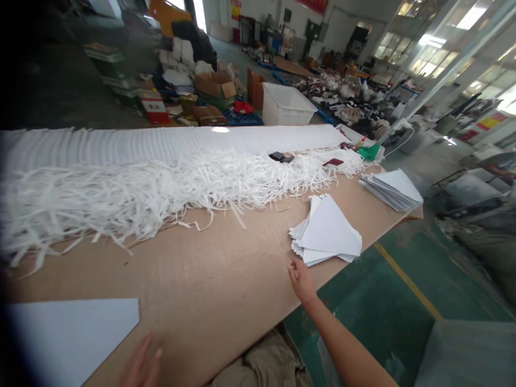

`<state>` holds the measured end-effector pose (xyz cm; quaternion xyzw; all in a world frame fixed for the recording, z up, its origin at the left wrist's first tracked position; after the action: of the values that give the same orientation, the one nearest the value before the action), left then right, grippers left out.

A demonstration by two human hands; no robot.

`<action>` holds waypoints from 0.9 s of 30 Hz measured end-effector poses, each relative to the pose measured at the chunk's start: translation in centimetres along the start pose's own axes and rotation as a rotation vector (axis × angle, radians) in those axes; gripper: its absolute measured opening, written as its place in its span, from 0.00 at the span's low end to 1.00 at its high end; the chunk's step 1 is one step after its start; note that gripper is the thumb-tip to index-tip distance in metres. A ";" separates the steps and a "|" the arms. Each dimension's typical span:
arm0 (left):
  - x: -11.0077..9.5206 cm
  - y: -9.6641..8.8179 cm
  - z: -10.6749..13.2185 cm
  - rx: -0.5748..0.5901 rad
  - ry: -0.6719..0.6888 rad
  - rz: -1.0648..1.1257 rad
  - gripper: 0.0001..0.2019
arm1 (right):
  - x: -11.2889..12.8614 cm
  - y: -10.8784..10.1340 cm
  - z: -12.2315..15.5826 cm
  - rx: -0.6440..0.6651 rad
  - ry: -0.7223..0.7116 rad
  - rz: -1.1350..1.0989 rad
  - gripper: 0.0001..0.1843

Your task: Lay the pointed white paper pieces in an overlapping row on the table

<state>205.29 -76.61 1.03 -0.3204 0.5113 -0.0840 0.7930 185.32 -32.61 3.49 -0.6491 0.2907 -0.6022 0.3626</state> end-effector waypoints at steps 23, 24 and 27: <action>-42.4 40.7 -8.2 0.644 0.324 -0.124 0.25 | -33.2 -23.9 -20.3 -0.029 0.347 -0.058 0.26; -44.5 41.6 -10.1 0.585 0.341 -0.199 0.25 | -33.9 -24.2 -21.2 0.026 0.338 -0.071 0.26; -49.0 43.5 -14.6 0.484 0.317 -0.324 0.26 | -35.2 -24.2 -22.4 0.123 0.314 -0.093 0.27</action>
<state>161.50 -26.25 8.32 -0.1829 0.5360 -0.3769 0.7329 157.88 7.10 3.47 -0.5364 0.2759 -0.7291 0.3234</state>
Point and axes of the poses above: each hand's wrist, its own z-axis away from the middle knuckle, its own y-axis out of the palm, x = y × z, the point moved 2 cm from there along -z, towards the middle knuckle, and after that the axes turned 7 degrees about x, right-handed, at the moved point
